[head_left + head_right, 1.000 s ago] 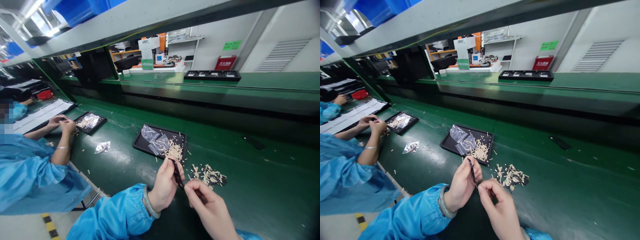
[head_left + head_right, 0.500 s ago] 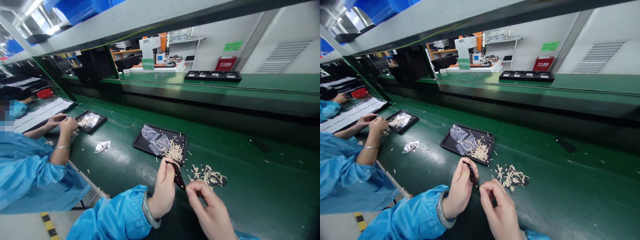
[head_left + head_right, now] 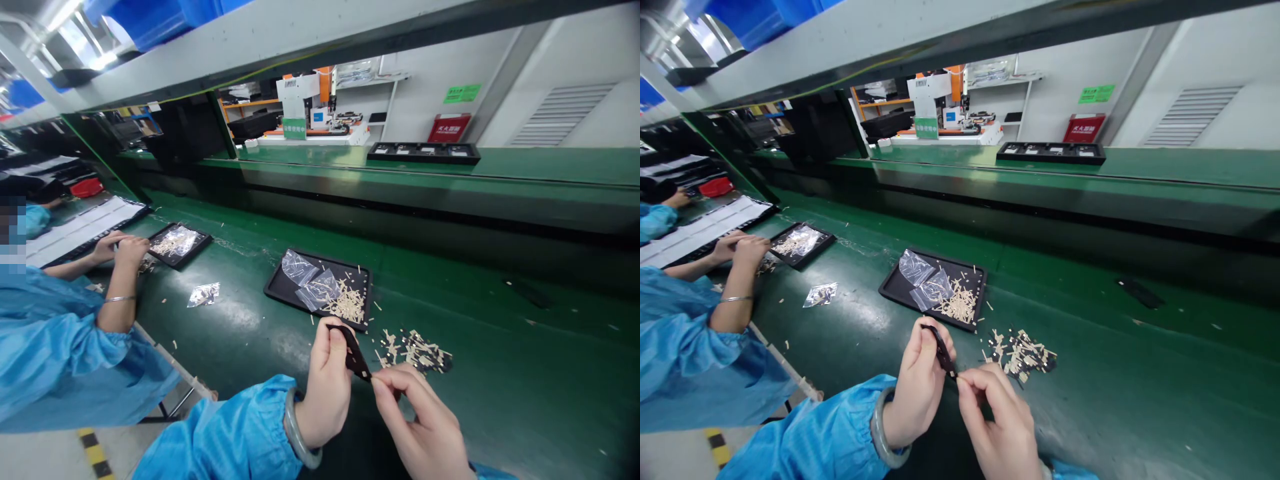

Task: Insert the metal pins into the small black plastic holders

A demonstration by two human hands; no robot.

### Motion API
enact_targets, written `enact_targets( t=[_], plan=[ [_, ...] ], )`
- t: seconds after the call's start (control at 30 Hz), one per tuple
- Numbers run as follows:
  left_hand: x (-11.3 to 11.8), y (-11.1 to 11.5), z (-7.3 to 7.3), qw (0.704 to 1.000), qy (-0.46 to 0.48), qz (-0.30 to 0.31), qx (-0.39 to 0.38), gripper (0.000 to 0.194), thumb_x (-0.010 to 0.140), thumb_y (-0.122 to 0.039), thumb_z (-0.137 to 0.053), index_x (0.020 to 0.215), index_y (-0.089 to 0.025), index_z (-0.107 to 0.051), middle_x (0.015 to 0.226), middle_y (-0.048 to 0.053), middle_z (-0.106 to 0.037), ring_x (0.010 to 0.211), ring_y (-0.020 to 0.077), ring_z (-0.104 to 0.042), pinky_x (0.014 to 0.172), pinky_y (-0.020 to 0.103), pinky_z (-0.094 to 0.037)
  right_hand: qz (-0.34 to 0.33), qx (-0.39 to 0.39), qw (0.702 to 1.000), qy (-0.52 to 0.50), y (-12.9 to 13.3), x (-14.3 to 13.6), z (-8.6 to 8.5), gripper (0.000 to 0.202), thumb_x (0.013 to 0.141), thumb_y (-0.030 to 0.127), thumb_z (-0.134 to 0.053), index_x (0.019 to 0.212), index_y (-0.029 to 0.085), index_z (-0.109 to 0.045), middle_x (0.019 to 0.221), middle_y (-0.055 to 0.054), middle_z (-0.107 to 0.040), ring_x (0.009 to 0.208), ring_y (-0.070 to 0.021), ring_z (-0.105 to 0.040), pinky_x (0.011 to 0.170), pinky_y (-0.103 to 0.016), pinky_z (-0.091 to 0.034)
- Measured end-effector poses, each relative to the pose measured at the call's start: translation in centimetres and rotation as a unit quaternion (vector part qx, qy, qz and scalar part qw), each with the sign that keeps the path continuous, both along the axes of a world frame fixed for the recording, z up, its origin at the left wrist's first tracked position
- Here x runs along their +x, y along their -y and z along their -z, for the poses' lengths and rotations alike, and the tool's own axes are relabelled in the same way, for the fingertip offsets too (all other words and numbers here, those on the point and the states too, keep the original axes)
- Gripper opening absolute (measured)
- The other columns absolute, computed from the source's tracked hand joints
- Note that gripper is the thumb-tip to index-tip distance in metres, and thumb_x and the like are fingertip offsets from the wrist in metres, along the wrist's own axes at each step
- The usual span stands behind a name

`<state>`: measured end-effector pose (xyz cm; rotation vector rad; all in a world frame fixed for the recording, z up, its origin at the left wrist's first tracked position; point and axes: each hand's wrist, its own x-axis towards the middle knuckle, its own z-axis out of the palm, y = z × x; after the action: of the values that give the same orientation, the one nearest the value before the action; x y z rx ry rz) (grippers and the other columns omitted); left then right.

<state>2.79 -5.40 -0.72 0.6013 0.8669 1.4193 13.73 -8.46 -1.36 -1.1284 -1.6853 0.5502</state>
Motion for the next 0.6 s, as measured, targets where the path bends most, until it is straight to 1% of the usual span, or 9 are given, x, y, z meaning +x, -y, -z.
enact_targets(
  t=[0.2,0.33,0.4,0.5,0.53,0.6],
  plan=[
    [-0.19,0.16,0.40,0.998,-0.062,-0.014,0.022,0.023,0.085,-0.045,-0.049,0.083,-0.022,-0.048,0.073,-0.002,-0.047,0.062,0.0102,-0.043,0.062,0.023,-0.038,-0.010,0.060,0.996,0.072,0.17,0.69,-0.06,0.013,0.082,0.008,-0.054,0.087,0.020,-0.054,0.068,-0.002,-0.058,0.061,-0.0145,-0.055,0.058,-0.026,-0.043],
    [-0.27,0.46,0.60,0.995,-0.086,-0.026,0.037,0.023,0.085,-0.044,-0.049,0.083,-0.021,-0.050,0.074,-0.001,-0.049,0.064,0.0115,-0.043,0.063,0.023,-0.037,0.006,0.115,0.984,0.138,0.06,0.97,-0.26,0.013,0.078,0.008,-0.057,0.083,0.019,-0.055,0.061,-0.001,-0.057,0.054,-0.0139,-0.052,0.054,-0.027,-0.042],
    [-0.30,0.55,0.72,0.994,-0.087,-0.043,0.047,0.023,0.083,-0.043,-0.053,0.083,-0.020,-0.052,0.077,0.001,-0.050,0.068,0.0128,-0.044,0.065,0.023,-0.037,0.023,0.153,0.970,0.188,-0.01,0.98,-0.46,0.011,0.078,0.009,-0.059,0.083,0.018,-0.057,0.060,-0.001,-0.059,0.053,-0.0143,-0.053,0.054,-0.029,-0.042],
    [-0.33,0.44,0.87,0.992,-0.093,-0.065,0.058,0.023,0.080,-0.042,-0.056,0.081,-0.019,-0.055,0.081,0.002,-0.052,0.072,0.0138,-0.045,0.067,0.023,-0.037,0.044,0.206,0.937,0.280,0.19,0.81,-0.76,0.014,0.078,0.009,-0.059,0.089,0.015,-0.062,0.066,-0.004,-0.065,0.057,-0.0168,-0.058,0.062,-0.033,-0.044],
    [-0.33,0.31,0.86,0.991,-0.103,-0.068,0.058,0.023,0.081,-0.042,-0.056,0.081,-0.019,-0.055,0.081,0.002,-0.052,0.072,0.0134,-0.044,0.067,0.023,-0.037,0.036,0.217,0.926,0.306,0.33,0.74,-0.84,0.016,0.078,0.009,-0.057,0.092,0.015,-0.063,0.069,-0.005,-0.067,0.059,-0.0176,-0.060,0.064,-0.035,-0.044],
    [-0.32,-0.06,0.69,0.991,-0.112,-0.059,0.047,0.024,0.083,-0.043,-0.053,0.081,-0.019,-0.055,0.077,0.001,-0.051,0.069,0.0118,-0.043,0.064,0.021,-0.036,-0.004,0.231,0.915,0.330,0.59,0.74,-0.99,0.019,0.079,0.010,-0.055,0.095,0.015,-0.064,0.069,-0.005,-0.068,0.058,-0.0176,-0.061,0.062,-0.035,-0.044]
  ],
)
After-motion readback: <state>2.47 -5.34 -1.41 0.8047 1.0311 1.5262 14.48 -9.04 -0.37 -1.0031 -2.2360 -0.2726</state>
